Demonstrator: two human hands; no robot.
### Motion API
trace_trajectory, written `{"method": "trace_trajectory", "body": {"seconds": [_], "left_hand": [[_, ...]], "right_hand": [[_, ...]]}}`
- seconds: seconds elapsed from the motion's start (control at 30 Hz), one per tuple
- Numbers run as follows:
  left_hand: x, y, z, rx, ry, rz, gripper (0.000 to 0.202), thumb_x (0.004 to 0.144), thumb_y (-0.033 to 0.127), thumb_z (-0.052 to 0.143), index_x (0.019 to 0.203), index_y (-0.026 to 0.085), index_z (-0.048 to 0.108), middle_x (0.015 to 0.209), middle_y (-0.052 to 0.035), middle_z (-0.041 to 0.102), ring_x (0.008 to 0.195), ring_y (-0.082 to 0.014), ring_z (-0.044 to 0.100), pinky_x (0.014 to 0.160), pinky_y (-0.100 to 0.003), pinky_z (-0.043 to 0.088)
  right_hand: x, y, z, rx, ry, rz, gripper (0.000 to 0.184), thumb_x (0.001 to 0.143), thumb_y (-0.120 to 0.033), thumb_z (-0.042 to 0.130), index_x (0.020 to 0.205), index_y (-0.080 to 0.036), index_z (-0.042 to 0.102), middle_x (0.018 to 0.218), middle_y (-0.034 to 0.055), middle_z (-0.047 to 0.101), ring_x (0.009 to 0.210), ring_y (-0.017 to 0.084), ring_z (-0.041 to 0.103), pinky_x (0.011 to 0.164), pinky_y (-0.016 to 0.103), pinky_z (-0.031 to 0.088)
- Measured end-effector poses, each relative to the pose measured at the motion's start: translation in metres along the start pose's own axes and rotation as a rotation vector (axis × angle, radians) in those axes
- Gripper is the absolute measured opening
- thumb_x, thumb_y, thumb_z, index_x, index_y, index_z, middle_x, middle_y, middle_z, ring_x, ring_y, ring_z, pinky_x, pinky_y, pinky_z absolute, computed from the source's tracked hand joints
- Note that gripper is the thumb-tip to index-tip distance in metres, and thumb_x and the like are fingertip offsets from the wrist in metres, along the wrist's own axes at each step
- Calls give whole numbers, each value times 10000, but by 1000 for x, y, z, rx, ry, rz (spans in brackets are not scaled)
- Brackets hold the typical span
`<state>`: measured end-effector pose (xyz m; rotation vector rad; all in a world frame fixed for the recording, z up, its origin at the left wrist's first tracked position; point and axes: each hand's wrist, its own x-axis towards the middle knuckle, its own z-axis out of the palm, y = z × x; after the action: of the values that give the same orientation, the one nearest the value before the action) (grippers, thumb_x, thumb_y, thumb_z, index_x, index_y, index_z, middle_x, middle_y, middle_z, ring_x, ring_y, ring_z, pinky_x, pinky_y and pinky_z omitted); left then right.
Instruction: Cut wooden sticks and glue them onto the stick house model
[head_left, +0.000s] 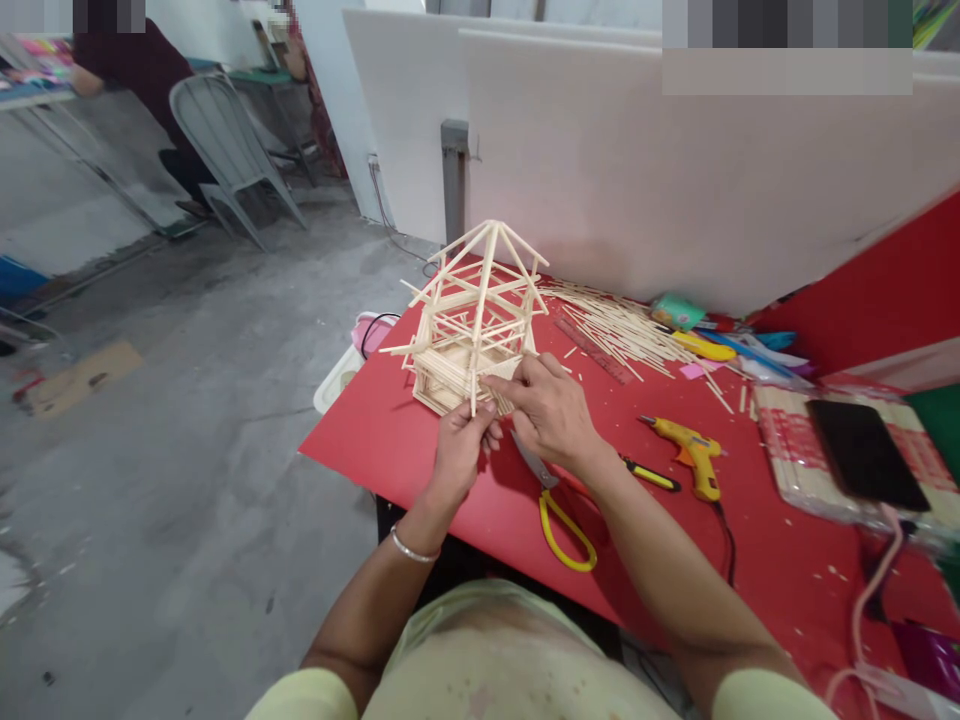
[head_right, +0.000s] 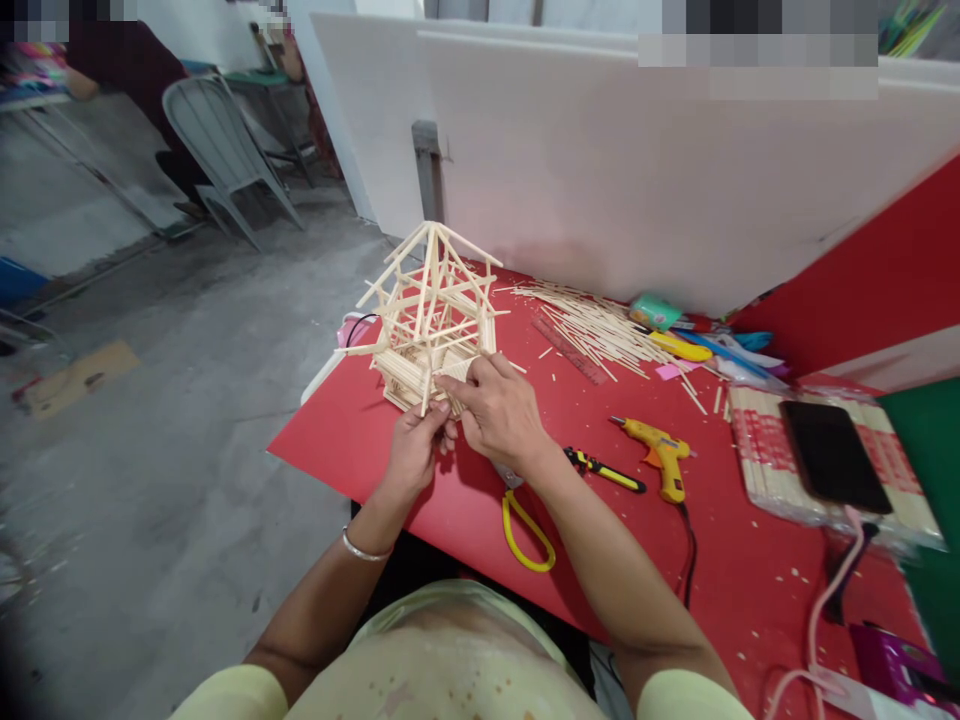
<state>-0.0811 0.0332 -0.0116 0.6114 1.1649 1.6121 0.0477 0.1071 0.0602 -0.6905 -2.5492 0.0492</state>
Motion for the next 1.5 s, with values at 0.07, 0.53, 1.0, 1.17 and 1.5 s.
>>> {"method": "trace_trajectory", "body": {"seconds": [0.07, 0.53, 1.0, 1.17, 1.5], "left_hand": [[0, 1, 0, -8, -3, -7, 303, 790, 410, 703, 663, 153, 604, 550, 7, 602, 414, -72, 507, 417, -194, 386], [0, 0, 0, -4, -3, -8, 301, 792, 414, 703, 671, 155, 610, 556, 5, 602, 423, -76, 507, 420, -195, 385], [0, 0, 1, -1, -9, -8, 307, 793, 424, 699, 682, 154, 606, 561, 8, 603, 429, -72, 510, 431, -196, 393], [0, 1, 1, -4, -3, -13, 313, 790, 429, 697, 672, 155, 603, 566, 7, 606, 430, -70, 508, 432, -197, 390], [-1, 1, 0, -23, -13, -11, 324, 804, 439, 689, 691, 147, 608, 565, 4, 604, 421, -72, 510, 410, -191, 377]], "right_hand": [[0, 0, 0, -7, 1, 0, 454, 839, -149, 498, 1253, -262, 644, 876, 60, 486, 848, 213, 399, 764, 330, 388], [-2, 0, 0, -15, -8, 0, 468, 834, -159, 502, 1270, -267, 634, 879, 63, 486, 874, 223, 407, 798, 347, 411], [-1, 1, 0, -11, -6, -6, 466, 847, -166, 494, 1280, -276, 626, 873, 60, 495, 871, 224, 409, 849, 368, 419], [-1, 0, 0, -16, -8, -3, 456, 856, -173, 499, 1282, -281, 624, 879, 61, 500, 882, 226, 412, 847, 368, 418], [-1, 0, -1, -31, -10, -10, 451, 852, -167, 504, 1272, -270, 630, 878, 62, 497, 865, 221, 397, 812, 350, 410]]}}
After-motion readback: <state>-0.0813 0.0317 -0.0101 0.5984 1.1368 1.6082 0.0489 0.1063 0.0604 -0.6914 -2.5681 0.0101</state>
